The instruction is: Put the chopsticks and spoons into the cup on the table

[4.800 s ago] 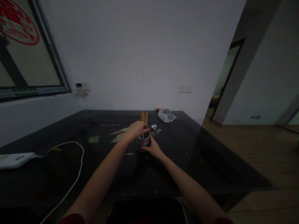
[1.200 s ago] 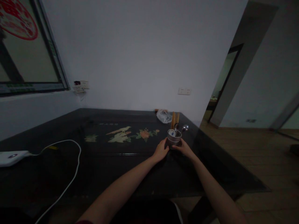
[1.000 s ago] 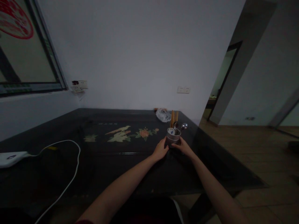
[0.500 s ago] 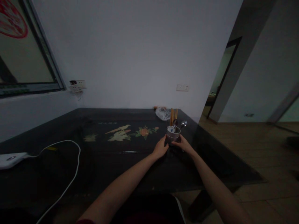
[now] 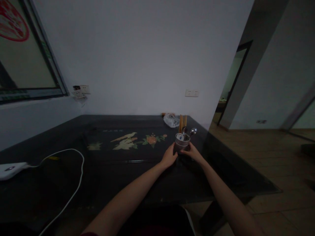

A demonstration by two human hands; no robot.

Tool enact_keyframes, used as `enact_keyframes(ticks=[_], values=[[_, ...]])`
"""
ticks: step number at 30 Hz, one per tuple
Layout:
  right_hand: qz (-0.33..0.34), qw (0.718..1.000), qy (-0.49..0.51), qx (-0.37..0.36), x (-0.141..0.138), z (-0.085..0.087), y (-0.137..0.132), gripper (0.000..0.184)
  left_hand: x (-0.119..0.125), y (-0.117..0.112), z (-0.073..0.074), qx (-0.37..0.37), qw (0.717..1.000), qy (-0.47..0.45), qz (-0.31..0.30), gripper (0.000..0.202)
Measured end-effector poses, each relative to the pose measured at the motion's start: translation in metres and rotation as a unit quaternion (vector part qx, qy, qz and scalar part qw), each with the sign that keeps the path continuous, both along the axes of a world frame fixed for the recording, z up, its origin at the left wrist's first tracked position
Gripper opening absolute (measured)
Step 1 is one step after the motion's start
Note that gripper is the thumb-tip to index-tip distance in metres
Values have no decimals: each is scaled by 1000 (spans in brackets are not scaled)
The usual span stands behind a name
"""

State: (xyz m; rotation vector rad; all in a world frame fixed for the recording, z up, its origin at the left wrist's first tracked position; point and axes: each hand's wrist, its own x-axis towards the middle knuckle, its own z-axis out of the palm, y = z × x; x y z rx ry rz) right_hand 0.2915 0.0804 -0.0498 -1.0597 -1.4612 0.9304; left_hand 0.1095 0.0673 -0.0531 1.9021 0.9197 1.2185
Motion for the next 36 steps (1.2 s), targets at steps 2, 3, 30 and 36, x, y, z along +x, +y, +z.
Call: enact_keyframes(ticks=[2, 3, 30, 36], values=[[-4, 1000, 2, 0, 0, 0, 0, 73, 0, 1, 0, 0, 1000, -4, 11, 65], [-5, 1000, 7, -4, 0, -1, 0, 74, 0, 1, -1, -3, 1000, -11, 18, 65], [138, 959, -236, 75, -125, 55, -72, 16, -144, -66, 47, -47, 979, 197, -15, 32], [97, 972, -198, 77, -120, 22, -59, 22, -148, -56, 44, 21, 962, 268, -42, 32]])
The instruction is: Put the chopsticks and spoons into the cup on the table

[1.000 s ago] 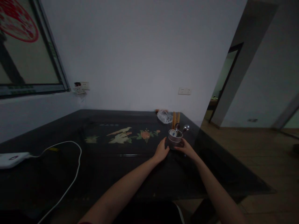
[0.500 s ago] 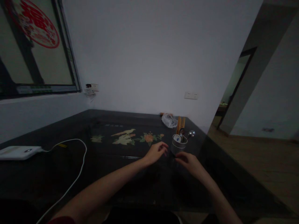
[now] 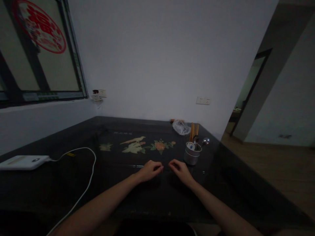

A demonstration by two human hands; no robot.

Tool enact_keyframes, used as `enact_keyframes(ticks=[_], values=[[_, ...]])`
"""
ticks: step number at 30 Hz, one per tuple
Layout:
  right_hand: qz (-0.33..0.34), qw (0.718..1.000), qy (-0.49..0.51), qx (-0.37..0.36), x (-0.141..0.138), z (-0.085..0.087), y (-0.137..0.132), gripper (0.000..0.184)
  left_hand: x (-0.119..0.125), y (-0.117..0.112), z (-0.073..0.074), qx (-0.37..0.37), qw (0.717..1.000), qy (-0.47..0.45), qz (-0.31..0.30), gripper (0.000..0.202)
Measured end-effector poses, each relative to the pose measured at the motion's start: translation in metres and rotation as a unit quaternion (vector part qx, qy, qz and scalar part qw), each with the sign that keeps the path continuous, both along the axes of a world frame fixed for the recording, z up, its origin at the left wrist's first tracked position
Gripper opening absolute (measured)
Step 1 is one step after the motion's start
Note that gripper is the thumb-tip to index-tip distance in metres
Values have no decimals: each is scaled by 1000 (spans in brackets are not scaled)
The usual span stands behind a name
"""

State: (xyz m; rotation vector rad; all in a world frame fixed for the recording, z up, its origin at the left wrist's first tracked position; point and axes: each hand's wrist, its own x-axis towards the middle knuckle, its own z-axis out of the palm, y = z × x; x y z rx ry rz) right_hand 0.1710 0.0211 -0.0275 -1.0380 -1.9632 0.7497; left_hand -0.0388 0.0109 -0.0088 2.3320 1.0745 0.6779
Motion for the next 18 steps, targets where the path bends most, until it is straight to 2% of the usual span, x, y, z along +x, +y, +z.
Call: enact_keyframes(ticks=[4, 18], values=[[-7, 1000, 5, 0, 0, -1, 0, 25, 2, 2, -3, 13, 999, 31, -17, 30], [22, 999, -37, 27, 0, -3, 5, 40, -2, 8, -8, 21, 999, 27, -9, 32]])
